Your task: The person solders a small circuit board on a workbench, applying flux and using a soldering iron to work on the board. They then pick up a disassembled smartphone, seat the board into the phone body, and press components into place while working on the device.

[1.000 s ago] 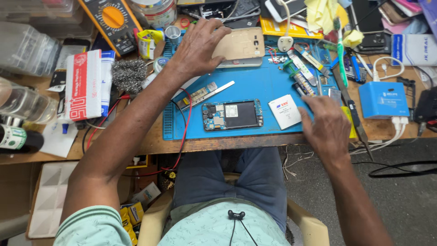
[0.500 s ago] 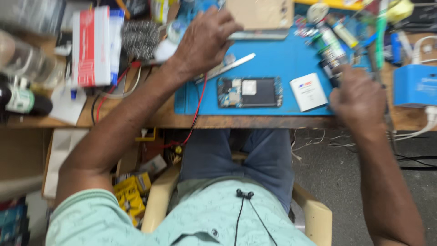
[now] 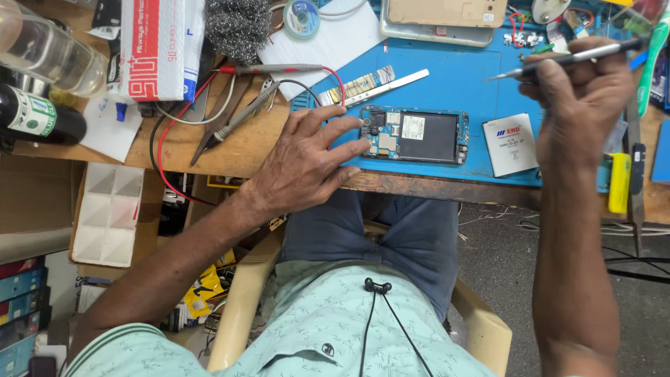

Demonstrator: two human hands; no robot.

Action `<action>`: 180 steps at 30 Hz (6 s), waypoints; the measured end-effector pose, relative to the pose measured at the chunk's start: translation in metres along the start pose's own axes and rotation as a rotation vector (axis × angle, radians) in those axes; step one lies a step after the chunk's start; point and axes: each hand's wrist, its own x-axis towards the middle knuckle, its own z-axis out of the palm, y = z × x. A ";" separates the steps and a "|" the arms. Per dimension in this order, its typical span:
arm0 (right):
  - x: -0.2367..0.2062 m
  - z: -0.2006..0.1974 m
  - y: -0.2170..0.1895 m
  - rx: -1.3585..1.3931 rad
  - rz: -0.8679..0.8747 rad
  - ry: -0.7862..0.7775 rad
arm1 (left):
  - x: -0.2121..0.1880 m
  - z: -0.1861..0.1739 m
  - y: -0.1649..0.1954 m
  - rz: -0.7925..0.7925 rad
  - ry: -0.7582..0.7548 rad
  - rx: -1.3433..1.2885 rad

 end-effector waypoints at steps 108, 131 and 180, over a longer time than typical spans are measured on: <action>-0.077 0.107 0.026 -0.240 -0.151 -0.240 | -0.014 0.008 -0.005 -0.003 -0.005 0.069; -0.078 0.104 0.030 -0.283 -0.194 -0.246 | -0.015 0.012 -0.005 0.000 0.014 0.134; -0.091 0.110 0.019 -0.408 -0.330 -0.269 | -0.015 0.011 -0.006 -0.038 0.002 0.040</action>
